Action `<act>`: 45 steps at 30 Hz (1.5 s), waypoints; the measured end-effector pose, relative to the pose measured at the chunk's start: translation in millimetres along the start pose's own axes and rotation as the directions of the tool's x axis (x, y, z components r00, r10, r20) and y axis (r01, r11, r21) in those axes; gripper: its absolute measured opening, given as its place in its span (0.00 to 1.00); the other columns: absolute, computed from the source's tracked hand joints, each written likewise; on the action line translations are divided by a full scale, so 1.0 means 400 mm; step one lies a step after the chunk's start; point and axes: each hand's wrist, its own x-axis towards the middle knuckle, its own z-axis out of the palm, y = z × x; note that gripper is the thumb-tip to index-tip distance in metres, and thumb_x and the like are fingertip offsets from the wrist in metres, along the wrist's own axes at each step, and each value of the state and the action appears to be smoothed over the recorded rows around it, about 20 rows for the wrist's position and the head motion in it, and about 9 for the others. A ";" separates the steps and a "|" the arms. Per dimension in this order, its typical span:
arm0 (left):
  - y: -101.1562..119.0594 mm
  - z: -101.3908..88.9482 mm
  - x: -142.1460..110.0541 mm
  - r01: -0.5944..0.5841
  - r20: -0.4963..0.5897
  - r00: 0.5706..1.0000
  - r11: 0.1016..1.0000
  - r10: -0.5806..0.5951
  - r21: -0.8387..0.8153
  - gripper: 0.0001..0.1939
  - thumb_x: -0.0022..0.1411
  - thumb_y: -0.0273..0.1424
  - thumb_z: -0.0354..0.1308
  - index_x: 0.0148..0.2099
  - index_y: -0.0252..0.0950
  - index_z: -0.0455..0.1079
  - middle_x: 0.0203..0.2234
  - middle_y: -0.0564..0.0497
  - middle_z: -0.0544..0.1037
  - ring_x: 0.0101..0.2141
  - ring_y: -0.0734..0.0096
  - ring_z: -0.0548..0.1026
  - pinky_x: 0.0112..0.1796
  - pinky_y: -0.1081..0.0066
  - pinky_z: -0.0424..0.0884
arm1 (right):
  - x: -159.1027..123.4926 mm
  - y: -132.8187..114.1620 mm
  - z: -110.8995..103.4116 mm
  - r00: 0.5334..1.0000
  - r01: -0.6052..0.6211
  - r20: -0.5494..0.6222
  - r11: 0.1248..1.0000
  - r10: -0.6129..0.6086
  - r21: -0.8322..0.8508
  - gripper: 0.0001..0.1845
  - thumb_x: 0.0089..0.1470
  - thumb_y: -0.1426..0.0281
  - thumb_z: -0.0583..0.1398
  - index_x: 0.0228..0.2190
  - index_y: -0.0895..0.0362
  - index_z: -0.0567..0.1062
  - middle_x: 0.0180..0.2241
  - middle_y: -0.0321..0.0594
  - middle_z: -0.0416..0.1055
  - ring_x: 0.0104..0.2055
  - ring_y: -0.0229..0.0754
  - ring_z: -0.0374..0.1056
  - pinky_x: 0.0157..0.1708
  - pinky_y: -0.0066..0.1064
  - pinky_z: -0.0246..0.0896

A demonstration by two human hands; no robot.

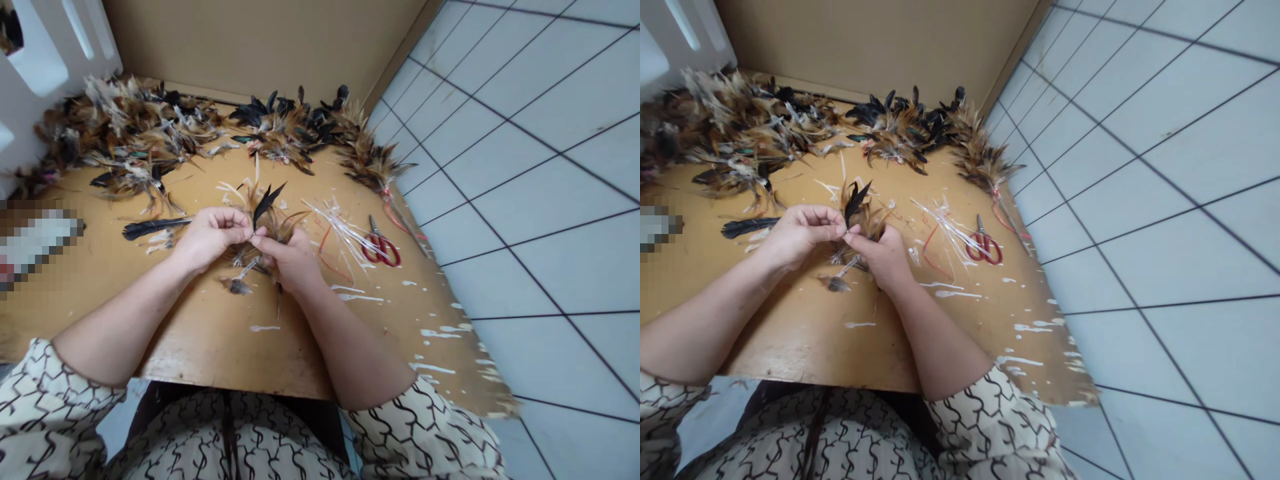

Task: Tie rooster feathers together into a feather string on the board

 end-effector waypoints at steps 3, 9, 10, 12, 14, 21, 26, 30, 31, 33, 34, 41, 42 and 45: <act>0.005 -0.001 -0.001 0.003 0.028 1.000 1.000 -0.003 0.006 0.06 0.41 0.25 0.64 0.22 0.34 0.68 0.16 0.57 0.70 0.20 0.79 0.66 0.27 0.74 0.64 | -0.001 -0.007 0.003 0.999 0.034 0.000 0.999 -0.034 0.035 0.14 0.34 0.64 0.66 0.20 0.56 0.65 0.15 0.25 0.53 0.16 0.27 0.43 0.17 0.26 0.37; 0.012 0.002 -0.003 0.070 0.101 0.993 0.996 -0.064 -0.051 0.05 0.42 0.23 0.61 0.21 0.34 0.67 0.14 0.56 0.71 0.19 0.78 0.68 0.26 0.75 0.66 | -0.001 -0.015 0.003 0.999 0.045 -0.013 0.998 -0.044 0.054 0.12 0.36 0.66 0.63 0.17 0.56 0.64 0.13 0.26 0.52 0.16 0.27 0.45 0.17 0.25 0.39; 0.011 0.002 -0.004 0.082 0.114 0.991 0.995 -0.074 -0.060 0.05 0.42 0.22 0.61 0.21 0.34 0.67 0.14 0.55 0.72 0.18 0.78 0.69 0.25 0.75 0.67 | -0.001 -0.015 0.002 0.998 0.054 -0.014 0.997 -0.053 0.057 0.12 0.36 0.66 0.63 0.17 0.56 0.65 0.13 0.26 0.53 0.16 0.27 0.45 0.17 0.25 0.39; 0.010 0.002 -0.004 0.101 0.137 0.986 0.992 -0.090 -0.074 0.06 0.41 0.21 0.60 0.22 0.33 0.67 0.14 0.55 0.72 0.18 0.78 0.69 0.25 0.75 0.67 | 0.000 -0.012 0.001 0.997 0.071 -0.012 0.995 -0.070 0.063 0.11 0.36 0.66 0.63 0.18 0.56 0.66 0.13 0.25 0.53 0.16 0.28 0.46 0.17 0.25 0.40; 0.008 0.001 -0.004 0.112 0.158 0.983 0.991 -0.099 -0.079 0.06 0.42 0.20 0.61 0.22 0.33 0.67 0.15 0.55 0.72 0.18 0.78 0.70 0.25 0.75 0.68 | 0.001 -0.007 -0.001 0.996 0.087 -0.007 0.994 -0.087 0.063 0.11 0.35 0.66 0.64 0.19 0.56 0.66 0.13 0.25 0.53 0.16 0.28 0.47 0.17 0.25 0.41; 0.008 0.004 -0.004 0.167 0.152 0.976 0.984 -0.155 -0.068 0.06 0.43 0.20 0.62 0.23 0.33 0.68 0.15 0.55 0.72 0.18 0.80 0.69 0.25 0.76 0.68 | 0.004 -0.003 -0.001 0.995 0.099 -0.039 0.992 -0.096 0.077 0.10 0.35 0.70 0.63 0.18 0.56 0.65 0.12 0.24 0.54 0.15 0.27 0.46 0.16 0.24 0.41; 0.005 0.008 -0.004 0.204 0.117 0.975 0.974 -0.191 -0.102 0.05 0.41 0.21 0.64 0.24 0.32 0.70 0.15 0.55 0.73 0.18 0.79 0.69 0.25 0.76 0.68 | 0.003 -0.007 0.003 0.996 0.071 -0.068 0.991 -0.064 0.109 0.11 0.33 0.69 0.64 0.17 0.56 0.65 0.10 0.22 0.52 0.13 0.26 0.44 0.15 0.24 0.39; 0.002 0.009 -0.004 0.191 0.130 0.976 0.973 -0.175 -0.131 0.06 0.40 0.22 0.64 0.23 0.31 0.70 0.15 0.54 0.73 0.18 0.79 0.69 0.25 0.77 0.67 | 0.004 -0.004 0.006 0.995 0.057 -0.084 0.987 -0.045 0.148 0.15 0.33 0.67 0.67 0.17 0.56 0.65 0.11 0.22 0.52 0.13 0.26 0.44 0.15 0.23 0.40; 0.002 0.010 -0.004 0.187 0.129 0.977 0.972 -0.170 -0.140 0.06 0.40 0.22 0.64 0.22 0.32 0.69 0.15 0.54 0.73 0.19 0.79 0.70 0.25 0.77 0.67 | 0.005 -0.004 0.006 0.997 0.040 -0.076 0.985 -0.028 0.168 0.16 0.33 0.66 0.67 0.17 0.56 0.64 0.11 0.23 0.52 0.13 0.26 0.45 0.15 0.23 0.40; 0.002 0.014 -0.005 0.185 0.118 0.979 0.971 -0.168 -0.153 0.06 0.40 0.22 0.63 0.22 0.32 0.68 0.15 0.54 0.73 0.19 0.78 0.71 0.25 0.77 0.67 | 0.011 -0.005 0.003 0.997 -0.008 -0.067 0.976 0.023 0.215 0.18 0.35 0.62 0.68 0.17 0.56 0.64 0.11 0.24 0.54 0.14 0.26 0.47 0.14 0.23 0.41; 0.002 0.017 -0.006 0.187 0.111 0.979 0.970 -0.171 -0.154 0.06 0.40 0.22 0.63 0.22 0.33 0.67 0.16 0.54 0.74 0.20 0.78 0.71 0.25 0.77 0.66 | 0.014 -0.007 0.001 0.996 -0.030 -0.077 0.970 0.050 0.241 0.18 0.37 0.61 0.68 0.17 0.56 0.64 0.12 0.25 0.55 0.14 0.27 0.48 0.14 0.23 0.41; -0.013 0.054 -0.032 0.237 0.135 0.963 0.971 -0.232 -0.021 0.05 0.43 0.22 0.60 0.22 0.34 0.67 0.16 0.54 0.74 0.18 0.80 0.66 0.22 0.78 0.60 | 0.032 -0.026 -0.007 0.918 -0.004 -0.366 0.924 0.156 0.383 0.16 0.47 0.64 0.63 0.18 0.55 0.63 0.10 0.23 0.53 0.11 0.27 0.45 0.12 0.22 0.41; -0.017 0.061 -0.037 0.244 0.150 0.959 0.970 -0.241 -0.002 0.04 0.43 0.22 0.59 0.22 0.34 0.67 0.16 0.55 0.74 0.18 0.81 0.66 0.22 0.78 0.59 | 0.032 -0.028 -0.004 0.892 0.016 -0.422 0.922 0.162 0.387 0.15 0.47 0.65 0.63 0.18 0.55 0.63 0.10 0.23 0.53 0.11 0.27 0.47 0.12 0.23 0.42; -0.028 0.080 -0.048 0.266 0.188 0.945 0.963 -0.267 0.031 0.05 0.45 0.22 0.58 0.22 0.35 0.67 0.15 0.56 0.72 0.17 0.81 0.65 0.21 0.79 0.58 | 0.030 -0.032 0.004 0.829 0.083 -0.537 0.916 0.155 0.392 0.12 0.46 0.67 0.61 0.18 0.56 0.65 0.12 0.25 0.59 0.14 0.30 0.55 0.15 0.23 0.50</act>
